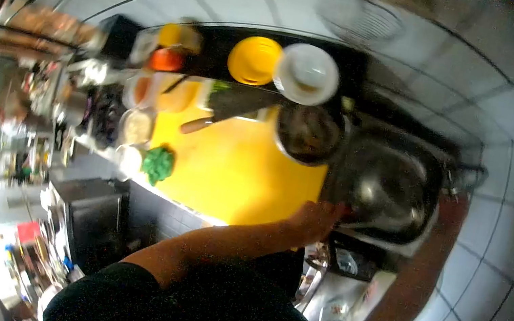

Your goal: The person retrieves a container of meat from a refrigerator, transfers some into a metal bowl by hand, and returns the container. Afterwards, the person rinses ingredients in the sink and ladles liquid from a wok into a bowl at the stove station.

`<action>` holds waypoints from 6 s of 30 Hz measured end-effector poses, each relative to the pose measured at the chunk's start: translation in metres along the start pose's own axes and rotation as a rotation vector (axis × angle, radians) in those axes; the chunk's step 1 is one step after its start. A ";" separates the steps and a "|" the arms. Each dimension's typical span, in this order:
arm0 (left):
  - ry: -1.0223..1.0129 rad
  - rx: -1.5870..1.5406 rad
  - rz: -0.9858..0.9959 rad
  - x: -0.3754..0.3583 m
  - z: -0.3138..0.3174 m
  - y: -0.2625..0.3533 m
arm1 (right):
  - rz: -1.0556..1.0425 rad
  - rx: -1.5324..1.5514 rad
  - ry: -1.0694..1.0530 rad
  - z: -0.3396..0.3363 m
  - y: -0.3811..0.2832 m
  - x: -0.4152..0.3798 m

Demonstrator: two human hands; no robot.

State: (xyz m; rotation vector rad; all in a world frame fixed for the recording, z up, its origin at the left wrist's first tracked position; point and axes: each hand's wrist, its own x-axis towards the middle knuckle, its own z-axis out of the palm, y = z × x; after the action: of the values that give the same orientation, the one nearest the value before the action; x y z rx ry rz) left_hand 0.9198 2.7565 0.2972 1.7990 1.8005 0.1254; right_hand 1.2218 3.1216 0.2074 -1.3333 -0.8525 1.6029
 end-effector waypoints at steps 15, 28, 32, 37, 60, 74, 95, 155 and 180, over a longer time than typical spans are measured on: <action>0.383 -1.151 0.200 -0.387 -0.106 -0.176 | 0.054 -0.393 -0.066 0.018 0.038 -0.137; 1.518 -1.808 -0.457 -0.609 -0.037 -0.527 | 0.248 -0.310 -0.246 0.218 0.164 -0.387; 1.516 -1.849 -0.466 -0.603 -0.005 -0.593 | 0.279 -0.439 -0.105 0.308 0.161 -0.430; 1.387 -1.763 -0.458 -0.614 -0.016 -0.591 | 0.375 -0.274 -0.321 0.390 0.196 -0.447; 1.190 0.029 -0.742 -0.562 -0.126 -0.493 | -0.648 -1.229 -0.459 0.640 0.286 -0.511; 1.024 -0.758 -0.607 -0.530 -0.042 -0.378 | -0.828 -1.152 -0.513 0.645 0.312 -0.502; 0.554 -1.813 -0.220 -0.344 -0.097 -0.250 | -0.813 -1.006 -0.628 0.448 0.160 -0.573; 0.007 0.298 -0.111 0.159 0.012 0.061 | 0.152 0.739 -0.116 0.152 0.208 -0.164; -0.080 -1.639 -0.353 0.183 0.012 0.029 | -0.424 -1.439 0.045 0.041 -0.009 -0.013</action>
State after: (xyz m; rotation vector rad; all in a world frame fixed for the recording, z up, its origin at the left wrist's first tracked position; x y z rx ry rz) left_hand 0.9661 2.9268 0.2397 0.2976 1.1342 1.0012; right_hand 1.1845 3.1137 0.2282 -1.8355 -2.2645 0.4529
